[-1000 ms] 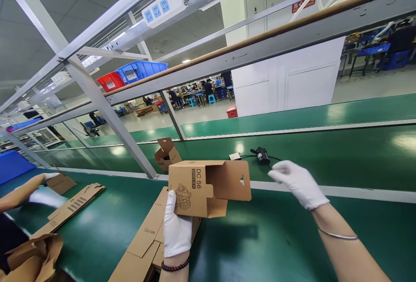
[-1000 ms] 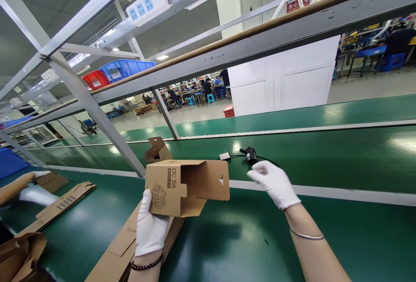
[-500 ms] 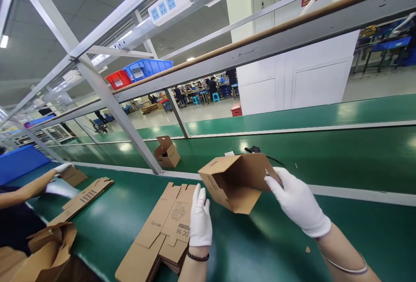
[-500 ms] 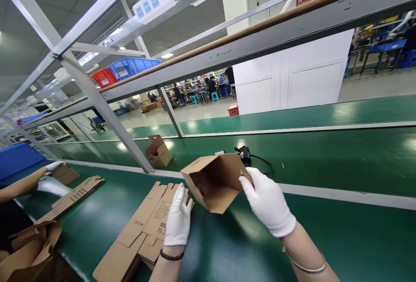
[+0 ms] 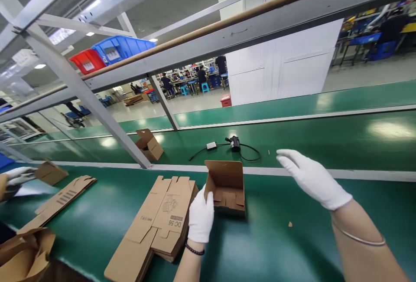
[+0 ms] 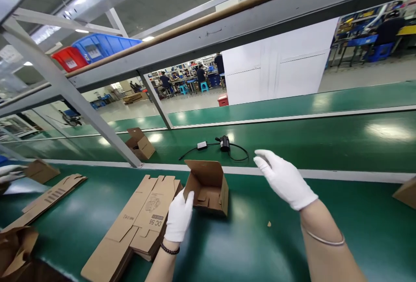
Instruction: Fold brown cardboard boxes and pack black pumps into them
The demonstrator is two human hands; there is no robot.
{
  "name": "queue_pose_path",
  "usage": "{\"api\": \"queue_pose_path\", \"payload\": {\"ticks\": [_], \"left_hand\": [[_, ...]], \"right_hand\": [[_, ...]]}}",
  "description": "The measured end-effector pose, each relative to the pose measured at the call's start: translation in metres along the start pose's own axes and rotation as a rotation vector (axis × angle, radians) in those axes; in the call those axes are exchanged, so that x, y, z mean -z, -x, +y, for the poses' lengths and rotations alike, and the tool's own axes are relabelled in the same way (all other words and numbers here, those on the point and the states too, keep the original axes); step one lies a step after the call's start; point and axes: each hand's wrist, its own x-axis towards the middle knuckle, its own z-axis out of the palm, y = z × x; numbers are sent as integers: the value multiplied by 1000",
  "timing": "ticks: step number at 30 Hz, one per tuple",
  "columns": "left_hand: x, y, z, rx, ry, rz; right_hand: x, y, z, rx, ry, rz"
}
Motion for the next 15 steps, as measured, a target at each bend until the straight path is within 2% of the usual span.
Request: {"api": "queue_pose_path", "payload": {"ticks": [1, 4, 5, 6, 7, 8, 10, 12, 13, 15], "left_hand": [[2, 1, -3, 21, 9, 0], [6, 3, -7, 9, -11, -15], [7, 3, -6, -35, -33, -5], [7, 5, -4, -107, -63, 23], [8, 6, -1, -203, -102, 67], [10, 9, 3, -318, -140, 122], [16, 17, 16, -566, -194, 204], [24, 28, 34, -757, -191, 189], [27, 34, 44, -817, -149, 133], [34, 49, 64, -841, -17, -18]], "right_hand": [[0, 4, 8, -92, 12, -130], [-17, 28, 26, -269, -33, -688], [-26, 36, 30, -305, -32, -823], [-34, 43, 34, -319, 8, -869], [-41, 47, 39, -322, 63, -856], [-44, 47, 43, -320, 129, -781], [-44, 41, 51, -286, 280, -530], [-38, 31, 55, -249, 401, -362], [-36, 27, 55, -227, 436, -348], [-35, 23, 51, -163, 437, -469]]}}
